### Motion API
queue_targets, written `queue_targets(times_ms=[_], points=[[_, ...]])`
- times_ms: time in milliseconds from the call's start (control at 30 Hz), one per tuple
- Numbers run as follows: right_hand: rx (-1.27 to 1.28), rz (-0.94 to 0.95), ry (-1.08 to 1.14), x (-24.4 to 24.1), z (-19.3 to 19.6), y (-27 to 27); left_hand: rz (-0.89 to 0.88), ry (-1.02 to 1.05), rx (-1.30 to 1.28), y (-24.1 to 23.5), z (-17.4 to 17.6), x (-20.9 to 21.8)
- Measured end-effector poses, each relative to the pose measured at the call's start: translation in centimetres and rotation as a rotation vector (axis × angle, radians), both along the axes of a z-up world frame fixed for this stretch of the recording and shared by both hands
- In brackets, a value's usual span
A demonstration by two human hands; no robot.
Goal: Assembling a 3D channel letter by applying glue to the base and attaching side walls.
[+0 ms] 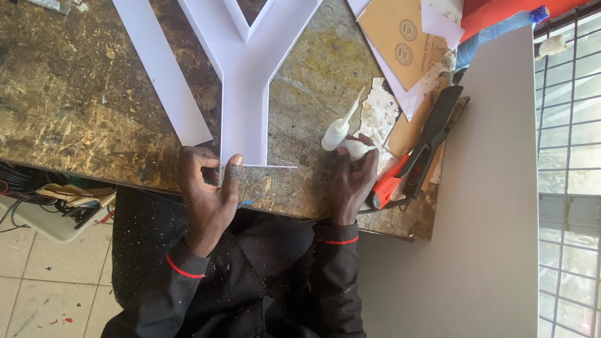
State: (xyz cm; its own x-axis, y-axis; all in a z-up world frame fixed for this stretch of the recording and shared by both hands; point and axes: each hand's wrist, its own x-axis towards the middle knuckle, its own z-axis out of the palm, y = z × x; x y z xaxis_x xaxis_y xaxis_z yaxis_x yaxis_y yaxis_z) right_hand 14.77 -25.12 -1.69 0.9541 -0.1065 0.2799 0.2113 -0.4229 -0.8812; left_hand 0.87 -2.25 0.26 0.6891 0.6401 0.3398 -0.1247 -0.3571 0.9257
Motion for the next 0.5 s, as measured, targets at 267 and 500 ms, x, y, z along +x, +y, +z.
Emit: queue_targets(times_ms=[267,500], points=[[-0.039,-0.027,-0.254,-5.2,3.8,-0.5,-0.001,0.007,-0.009,0.1,-0.2,0.0],[0.416,0.112,-0.232,-9.5,3.9,0.8,-0.014,-0.018,-0.006,0.4,0.8,0.1]])
